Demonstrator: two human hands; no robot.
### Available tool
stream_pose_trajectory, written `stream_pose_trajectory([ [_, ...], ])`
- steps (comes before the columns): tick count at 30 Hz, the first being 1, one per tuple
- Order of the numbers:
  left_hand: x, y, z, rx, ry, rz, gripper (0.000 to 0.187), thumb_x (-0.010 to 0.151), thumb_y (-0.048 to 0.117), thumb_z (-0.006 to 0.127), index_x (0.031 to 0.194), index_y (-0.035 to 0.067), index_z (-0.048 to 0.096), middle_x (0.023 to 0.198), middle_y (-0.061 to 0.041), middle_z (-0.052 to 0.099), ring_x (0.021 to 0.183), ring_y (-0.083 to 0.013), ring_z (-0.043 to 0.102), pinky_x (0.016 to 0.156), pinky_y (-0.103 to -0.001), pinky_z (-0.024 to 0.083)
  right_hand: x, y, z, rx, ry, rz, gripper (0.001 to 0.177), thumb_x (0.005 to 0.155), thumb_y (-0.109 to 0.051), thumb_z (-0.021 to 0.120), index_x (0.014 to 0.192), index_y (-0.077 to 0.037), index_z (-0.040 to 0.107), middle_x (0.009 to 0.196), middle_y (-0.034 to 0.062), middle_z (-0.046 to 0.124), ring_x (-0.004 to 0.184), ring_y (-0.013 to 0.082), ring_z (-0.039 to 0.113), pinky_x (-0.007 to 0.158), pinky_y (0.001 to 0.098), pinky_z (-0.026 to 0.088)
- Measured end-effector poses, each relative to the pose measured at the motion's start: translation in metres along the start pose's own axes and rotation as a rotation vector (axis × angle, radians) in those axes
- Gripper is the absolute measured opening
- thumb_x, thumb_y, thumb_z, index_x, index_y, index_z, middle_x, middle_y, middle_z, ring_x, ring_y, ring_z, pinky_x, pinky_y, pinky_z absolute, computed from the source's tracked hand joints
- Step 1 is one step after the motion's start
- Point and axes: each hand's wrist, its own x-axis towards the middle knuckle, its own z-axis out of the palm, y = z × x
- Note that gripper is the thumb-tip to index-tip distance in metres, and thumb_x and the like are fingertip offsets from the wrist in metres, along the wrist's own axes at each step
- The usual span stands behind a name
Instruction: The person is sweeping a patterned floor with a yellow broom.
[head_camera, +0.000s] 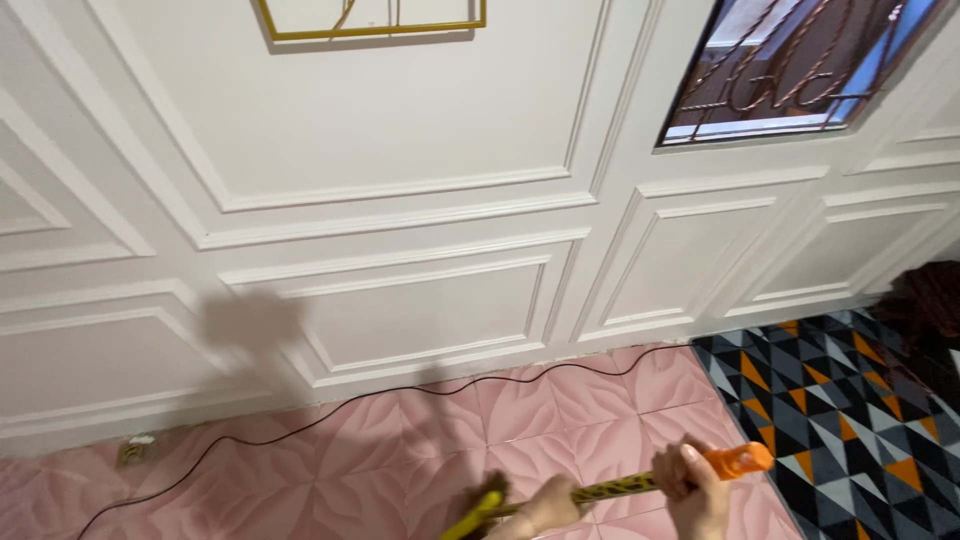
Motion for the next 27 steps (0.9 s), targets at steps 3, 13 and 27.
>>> stream_pose_trajectory([
  [3,-0.065,-0.017,-0.024,0.072,0.071,-0.090,0.032,0.089,0.033,0.077,0.083,0.004,0.065,0.075,-0.016,0.067,0.068,-0.0305,0.064,0.062,-0.044,0.052,-0.011,0.074,-0.013,0.173,0.008,0.076,0.035,0.098,-0.024,0.058,0.070,-0.010,0.041,0.055,-0.0014,0.035,0.045,0.0125,0.030,0.043,0.0317,0.025],
  [13,-0.134,-0.155,-0.087,0.307,0.244,-0.330,0.032,0.080,0.030,0.079,0.087,0.004,0.061,0.086,-0.021,0.069,0.086,-0.0408,0.068,0.077,-0.048,0.054,-0.052,0.122,0.046,-0.030,-0.460,0.309,0.023,0.091,-0.010,0.064,0.078,-0.005,0.046,0.067,0.0081,0.048,0.060,0.0191,0.048,0.061,0.0340,0.041],
  [27,0.033,0.095,0.003,-0.042,0.008,0.149,0.018,0.092,0.023,0.062,0.085,0.009,0.071,0.071,-0.015,0.067,0.058,-0.0215,0.063,0.056,-0.038,0.049,-0.040,-0.077,0.052,0.005,-0.005,-0.137,0.022,0.093,-0.002,0.066,0.075,0.001,0.054,0.052,0.0018,0.041,0.050,0.0093,0.036,0.053,0.0309,0.035],
])
